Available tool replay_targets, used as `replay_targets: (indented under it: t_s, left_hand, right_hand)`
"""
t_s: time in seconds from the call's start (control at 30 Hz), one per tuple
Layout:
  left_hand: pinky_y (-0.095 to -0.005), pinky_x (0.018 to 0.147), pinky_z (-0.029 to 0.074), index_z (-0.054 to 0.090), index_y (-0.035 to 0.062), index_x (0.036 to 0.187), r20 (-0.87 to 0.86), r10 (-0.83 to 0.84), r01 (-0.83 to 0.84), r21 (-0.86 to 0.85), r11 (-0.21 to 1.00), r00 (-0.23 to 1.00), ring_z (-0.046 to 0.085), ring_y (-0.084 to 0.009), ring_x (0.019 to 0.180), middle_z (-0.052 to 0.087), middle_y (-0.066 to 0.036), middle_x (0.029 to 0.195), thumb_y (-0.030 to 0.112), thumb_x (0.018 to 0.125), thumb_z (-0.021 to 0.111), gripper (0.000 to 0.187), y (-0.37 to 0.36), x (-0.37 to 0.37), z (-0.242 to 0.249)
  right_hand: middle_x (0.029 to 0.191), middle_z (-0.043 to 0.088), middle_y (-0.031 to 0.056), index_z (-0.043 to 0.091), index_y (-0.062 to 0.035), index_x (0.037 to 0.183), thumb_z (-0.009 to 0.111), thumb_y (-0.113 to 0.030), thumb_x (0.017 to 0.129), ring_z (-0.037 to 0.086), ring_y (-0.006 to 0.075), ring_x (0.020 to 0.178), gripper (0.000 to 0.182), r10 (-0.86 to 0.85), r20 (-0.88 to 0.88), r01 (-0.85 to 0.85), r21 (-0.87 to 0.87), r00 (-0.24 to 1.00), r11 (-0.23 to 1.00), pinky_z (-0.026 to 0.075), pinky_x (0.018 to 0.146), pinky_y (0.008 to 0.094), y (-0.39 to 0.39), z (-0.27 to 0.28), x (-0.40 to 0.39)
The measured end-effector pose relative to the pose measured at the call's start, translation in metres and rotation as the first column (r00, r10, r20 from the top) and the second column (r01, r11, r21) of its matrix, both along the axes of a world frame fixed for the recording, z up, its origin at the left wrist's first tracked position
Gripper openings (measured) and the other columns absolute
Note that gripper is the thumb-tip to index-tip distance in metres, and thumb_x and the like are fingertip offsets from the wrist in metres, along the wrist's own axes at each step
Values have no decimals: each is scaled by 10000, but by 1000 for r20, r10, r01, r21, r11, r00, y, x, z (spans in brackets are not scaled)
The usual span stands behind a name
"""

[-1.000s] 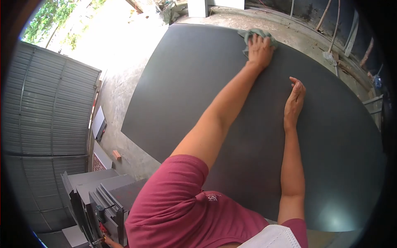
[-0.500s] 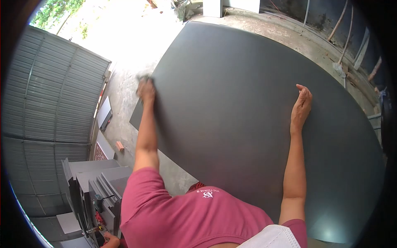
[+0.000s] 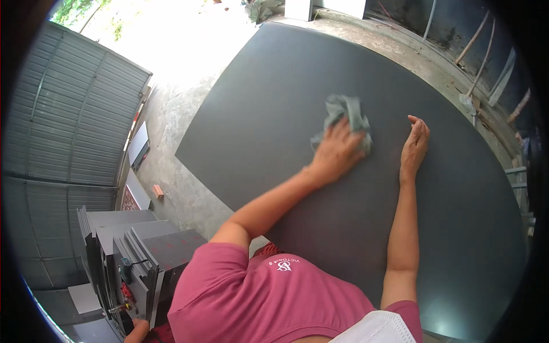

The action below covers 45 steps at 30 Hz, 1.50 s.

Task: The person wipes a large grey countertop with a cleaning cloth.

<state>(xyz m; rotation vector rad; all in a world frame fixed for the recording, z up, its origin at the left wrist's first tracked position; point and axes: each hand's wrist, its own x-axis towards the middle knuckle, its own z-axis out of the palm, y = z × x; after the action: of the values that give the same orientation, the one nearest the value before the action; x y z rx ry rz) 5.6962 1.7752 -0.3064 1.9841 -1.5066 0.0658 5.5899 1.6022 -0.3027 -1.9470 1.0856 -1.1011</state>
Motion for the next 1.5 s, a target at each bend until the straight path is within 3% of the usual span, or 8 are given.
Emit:
replay_targets:
  t_s: [0.17,0.33,0.57,0.8,1.1,1.13,1.17,1.5]
  left_hand:
    - [-491,1047,246,520,-24,1161,314,539,-571,12,821,782,403,-401,1201,514,-220,1202,271,878,535,409,57,98,-23]
    - [-451,985,312,570,4,1116,290,944,-986,-15,169,157,481,-350,1106,551,-186,1174,304,905,480,378,171,204,-30]
    - [-470,1007,298,473,94,1242,252,418,-430,-10,903,873,450,-379,1152,528,-209,1188,305,872,557,434,-33,185,-28]
    - [-478,1023,268,508,38,1190,262,298,-285,-86,955,918,496,-367,1107,551,-211,1173,372,924,423,435,-205,301,-44]
    - [-460,938,366,545,83,1157,480,552,-639,26,768,682,479,-382,1128,561,-189,1129,403,882,477,428,60,414,-63]
    - [-459,979,317,542,99,1197,251,735,-747,-60,662,631,469,-334,1160,541,-183,1205,437,857,510,480,87,385,-58]
    - [-440,977,323,528,91,1223,511,608,-663,-97,742,607,479,-330,1150,540,-169,1221,430,878,476,487,141,410,-91]
    - [-443,863,404,560,32,1081,106,831,-835,-5,550,547,540,-374,995,590,-186,1057,343,905,516,360,364,186,-50]
  right_hand:
    - [1035,567,55,632,-90,951,326,-412,978,573,192,928,445,38,58,-38,-2,998,999,475,794,319,-3,0,1]
    - [1029,570,43,630,-86,932,345,-375,981,580,185,901,409,42,7,-42,-1,999,999,481,783,315,-7,2,0]
    - [978,603,29,608,-76,980,363,-340,982,580,179,881,360,35,-7,-36,-45,999,998,481,772,316,-11,-6,6]
    - [1057,581,44,606,-56,994,354,-337,983,571,178,991,377,68,10,-68,92,998,993,482,858,329,-11,-4,13]
    - [1080,576,54,636,-100,994,308,-378,983,566,206,1034,431,73,-100,-67,58,992,996,473,934,340,-3,-1,9]
    - [1080,576,54,636,-100,994,308,-378,983,566,206,1034,431,89,-92,-84,58,992,995,473,934,340,-4,-3,9]
    - [1083,578,51,637,-105,1002,306,-391,982,569,206,1027,438,84,-106,-80,36,991,996,473,923,344,-4,-4,7]
    - [1169,584,78,611,-103,1135,336,-430,956,539,237,1092,463,221,-57,-226,-120,974,967,402,936,345,-13,-32,-8]
